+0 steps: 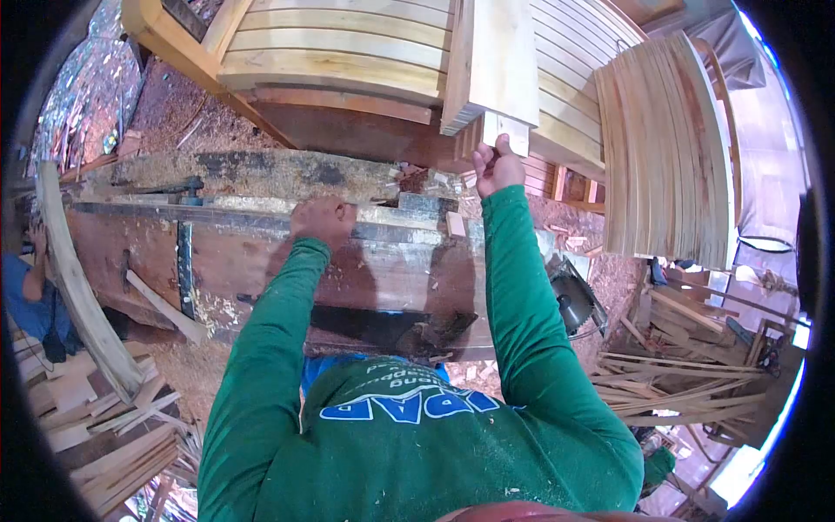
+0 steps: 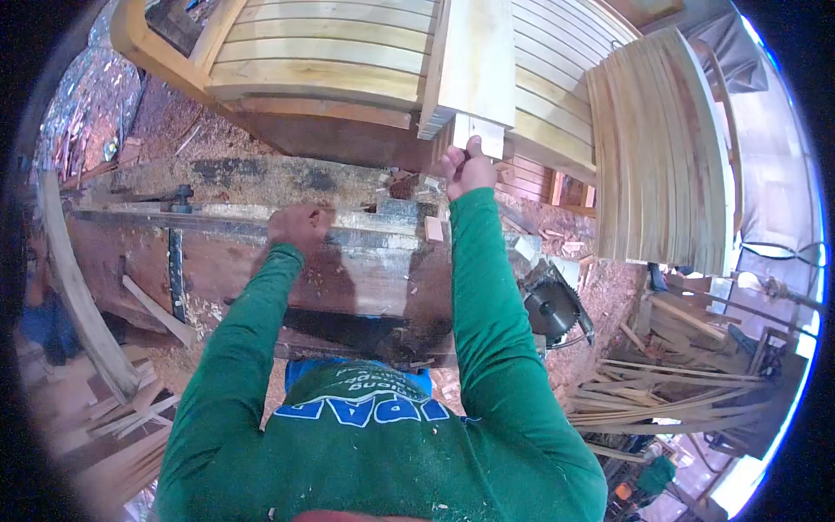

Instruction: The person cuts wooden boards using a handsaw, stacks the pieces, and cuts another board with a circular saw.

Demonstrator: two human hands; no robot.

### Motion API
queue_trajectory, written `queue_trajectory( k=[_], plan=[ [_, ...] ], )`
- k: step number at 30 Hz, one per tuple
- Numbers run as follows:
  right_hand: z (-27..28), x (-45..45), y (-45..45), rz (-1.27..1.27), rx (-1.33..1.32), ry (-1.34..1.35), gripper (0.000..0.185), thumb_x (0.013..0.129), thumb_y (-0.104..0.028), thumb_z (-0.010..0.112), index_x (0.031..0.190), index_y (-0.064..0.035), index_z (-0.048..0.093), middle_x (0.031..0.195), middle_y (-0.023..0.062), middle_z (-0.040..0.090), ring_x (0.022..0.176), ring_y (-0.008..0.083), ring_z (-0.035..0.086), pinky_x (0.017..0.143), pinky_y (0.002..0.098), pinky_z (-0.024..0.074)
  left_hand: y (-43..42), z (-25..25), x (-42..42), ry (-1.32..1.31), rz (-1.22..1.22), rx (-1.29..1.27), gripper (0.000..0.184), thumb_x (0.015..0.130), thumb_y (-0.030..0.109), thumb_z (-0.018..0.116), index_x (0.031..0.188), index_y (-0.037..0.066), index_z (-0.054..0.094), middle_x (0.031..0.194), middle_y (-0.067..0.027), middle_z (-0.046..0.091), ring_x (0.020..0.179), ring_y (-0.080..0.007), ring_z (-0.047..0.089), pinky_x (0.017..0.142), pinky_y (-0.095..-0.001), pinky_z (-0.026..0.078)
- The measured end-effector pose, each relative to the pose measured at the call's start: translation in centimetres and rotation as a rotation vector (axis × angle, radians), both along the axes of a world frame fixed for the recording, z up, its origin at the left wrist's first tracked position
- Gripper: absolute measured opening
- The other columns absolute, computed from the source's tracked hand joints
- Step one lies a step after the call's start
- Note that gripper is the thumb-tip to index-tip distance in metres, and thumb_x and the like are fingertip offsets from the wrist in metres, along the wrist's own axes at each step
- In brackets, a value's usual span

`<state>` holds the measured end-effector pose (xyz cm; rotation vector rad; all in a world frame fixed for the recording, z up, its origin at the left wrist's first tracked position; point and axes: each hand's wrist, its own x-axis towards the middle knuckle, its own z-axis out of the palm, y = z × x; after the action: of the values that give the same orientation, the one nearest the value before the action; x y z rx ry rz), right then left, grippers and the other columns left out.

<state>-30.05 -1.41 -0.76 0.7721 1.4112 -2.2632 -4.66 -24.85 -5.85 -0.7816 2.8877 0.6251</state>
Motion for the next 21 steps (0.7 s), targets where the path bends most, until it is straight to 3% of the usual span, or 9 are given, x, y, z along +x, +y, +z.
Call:
queue_trajectory(
  k=[4, 6, 7, 9, 10, 11, 13, 17, 21],
  plan=[
    [-0.5, 1.9, 1.1, 0.03, -0.068, 0.018, 0.022, 0.109, -0.03, 0.057, 0.11, -0.0083, 0.057, 0.079, 0.0031, 0.059, 0.063, 0.0145, 0.06, 0.057, 0.0275, 0.0584, -0.2, -0.1, 0.0, 0.005, 0.019, 0.039, 0.031, 0.086, 0.038, 0.061, 0.091, 0.012, 0.078, 0.092, -0.0171, 0.076, 0.089, -0.0365, 0.074, 0.085, -0.0506, 0.056],
    [-0.3, 4.0, 1.4, -0.046, -0.072, -0.005, 0.026, 0.111, -0.033, 0.053, 0.108, -0.0074, 0.056, 0.07, 0.0018, 0.056, 0.056, 0.0137, 0.053, 0.047, 0.0268, 0.046, -0.5, 0.3, -0.2, -0.116, 0.031, 0.111, 0.029, 0.085, 0.037, 0.063, 0.091, 0.012, 0.078, 0.091, -0.0175, 0.076, 0.088, -0.0367, 0.074, 0.084, -0.0513, 0.056],
    [0.2, 4.8, 1.9, -0.002, -0.066, -0.015, 0.028, 0.111, -0.035, 0.052, 0.108, -0.0078, 0.056, 0.068, 0.0021, 0.054, 0.055, 0.014, 0.051, 0.045, 0.0271, 0.0418, -0.6, -0.7, 0.1, -0.036, 0.017, 0.091, 0.029, 0.084, 0.037, 0.065, 0.09, 0.012, 0.078, 0.09, -0.0181, 0.076, 0.088, -0.0373, 0.074, 0.083, -0.0518, 0.056],
    [1.2, 6.3, 1.6, -0.079, -0.01, -0.034, 0.032, 0.108, -0.041, 0.056, 0.106, -0.0092, 0.057, 0.068, 0.0015, 0.053, 0.054, 0.0145, 0.046, 0.045, 0.0263, 0.0414, -0.4, -1.7, 0.6, 0.108, 0.006, 0.057, 0.029, 0.083, 0.036, 0.067, 0.089, 0.01, 0.077, 0.088, -0.0181, 0.075, 0.086, -0.0377, 0.073, 0.082, -0.0525, 0.055],
    [1.3, 6.8, 2.1, -0.031, -0.032, -0.009, 0.025, 0.107, -0.038, 0.059, 0.106, -0.0138, 0.06, 0.07, -0.0003, 0.058, 0.056, 0.011, 0.056, 0.048, 0.0229, 0.0522, -0.4, -1.4, 0.7, 0.164, 0.004, 0.044, 0.028, 0.082, 0.036, 0.068, 0.087, 0.009, 0.076, 0.086, -0.0175, 0.074, 0.085, -0.0375, 0.072, 0.082, -0.0527, 0.054],
    [1.7, 6.8, 2.0, -0.007, -0.014, -0.004, 0.025, 0.107, -0.039, 0.06, 0.106, -0.0148, 0.06, 0.07, -0.0005, 0.06, 0.058, 0.0105, 0.058, 0.05, 0.0218, 0.053, -0.4, -1.0, 0.8, 0.189, 0.0, 0.041, 0.028, 0.082, 0.035, 0.068, 0.086, 0.009, 0.075, 0.085, -0.017, 0.073, 0.084, -0.0372, 0.071, 0.082, -0.0526, 0.054],
    [1.8, 5.8, 0.9, -0.074, 0.106, -0.013, 0.029, 0.105, -0.041, 0.063, 0.1, -0.0127, 0.06, 0.069, 0.0004, 0.057, 0.06, 0.012, 0.058, 0.05, 0.0249, 0.0494, -0.6, -0.3, 0.6, 0.233, -0.021, 0.039, 0.027, 0.081, 0.034, 0.069, 0.083, 0.008, 0.074, 0.083, -0.0159, 0.072, 0.082, -0.0366, 0.07, 0.083, -0.0524, 0.053],
    [1.1, 1.8, 1.5, 0.04, 0.076, -0.077, 0.025, 0.103, -0.04, 0.066, 0.096, -0.0165, 0.061, 0.068, -0.0021, 0.057, 0.059, 0.0105, 0.059, 0.051, 0.0249, 0.0517, -0.6, -0.8, 0.9, 0.301, -0.043, -0.009, 0.026, 0.081, 0.034, 0.069, 0.083, 0.009, 0.073, 0.086, -0.0127, 0.073, 0.083, -0.0344, 0.07, 0.09, -0.0509, 0.052],
    [1.3, -0.9, 2.0, 0.155, 0.089, -0.12, 0.024, 0.102, -0.039, 0.068, 0.091, -0.0183, 0.061, 0.065, -0.0053, 0.055, 0.056, 0.0107, 0.057, 0.05, 0.0254, 0.0522, -0.6, -1.4, 0.8, 0.21, -0.038, -0.05, 0.03, 0.083, 0.037, 0.065, 0.085, 0.009, 0.075, 0.088, -0.0124, 0.074, 0.087, -0.0326, 0.071, 0.093, -0.0504, 0.051]
  ],
)
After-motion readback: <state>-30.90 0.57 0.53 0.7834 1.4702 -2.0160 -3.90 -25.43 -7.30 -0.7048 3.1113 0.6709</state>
